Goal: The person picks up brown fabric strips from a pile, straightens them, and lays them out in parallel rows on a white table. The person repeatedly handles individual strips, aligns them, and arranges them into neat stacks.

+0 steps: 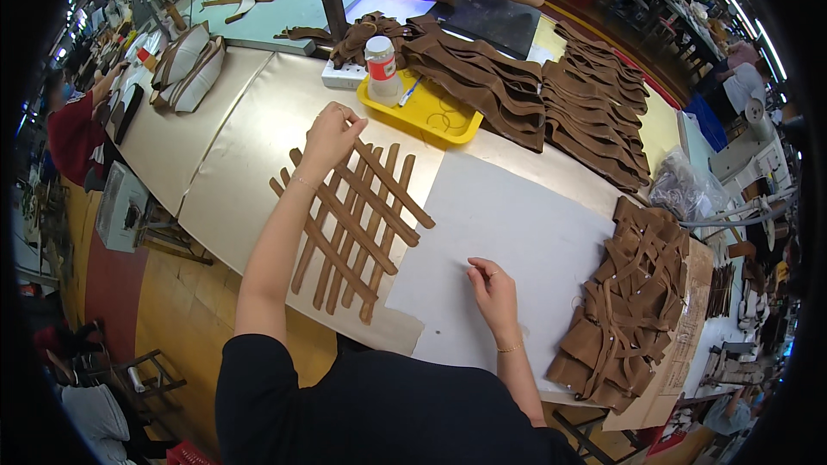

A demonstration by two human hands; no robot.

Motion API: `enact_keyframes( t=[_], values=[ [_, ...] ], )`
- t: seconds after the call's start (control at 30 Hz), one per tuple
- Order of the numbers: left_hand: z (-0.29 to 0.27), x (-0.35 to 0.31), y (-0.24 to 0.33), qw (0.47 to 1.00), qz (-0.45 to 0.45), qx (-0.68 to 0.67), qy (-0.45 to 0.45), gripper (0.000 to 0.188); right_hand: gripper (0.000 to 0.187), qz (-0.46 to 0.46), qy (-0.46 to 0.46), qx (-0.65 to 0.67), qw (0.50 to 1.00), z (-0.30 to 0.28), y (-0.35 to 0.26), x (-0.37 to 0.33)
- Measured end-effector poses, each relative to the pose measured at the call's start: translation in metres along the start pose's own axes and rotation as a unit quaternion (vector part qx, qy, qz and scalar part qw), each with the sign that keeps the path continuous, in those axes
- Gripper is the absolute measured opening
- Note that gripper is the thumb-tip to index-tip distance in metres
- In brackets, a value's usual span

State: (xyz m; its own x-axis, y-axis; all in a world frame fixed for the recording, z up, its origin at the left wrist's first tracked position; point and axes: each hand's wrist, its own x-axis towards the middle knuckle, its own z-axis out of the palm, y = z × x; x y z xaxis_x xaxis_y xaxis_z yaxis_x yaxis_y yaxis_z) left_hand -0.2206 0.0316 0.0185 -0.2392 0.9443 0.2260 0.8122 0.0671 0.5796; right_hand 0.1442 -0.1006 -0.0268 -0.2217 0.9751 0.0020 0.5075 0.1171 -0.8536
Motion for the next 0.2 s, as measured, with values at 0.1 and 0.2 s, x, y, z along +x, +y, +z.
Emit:
enact_keyframes(
  t=[0.1, 0.2],
  values=[
    [-0.041, -0.008, 0.049, 0.980, -0.003, -0.200, 0.006, 0.017, 0.017, -0.037, -0.006, -0.021, 0.999, -0.025, -0.011, 0.005],
    [-0.129, -0.010, 0.098, 0.923, 0.123, -0.353, 0.090, 0.022, 0.014, -0.137, 0.050, -0.072, 0.987, -0.091, -0.041, 0.039]
  ],
)
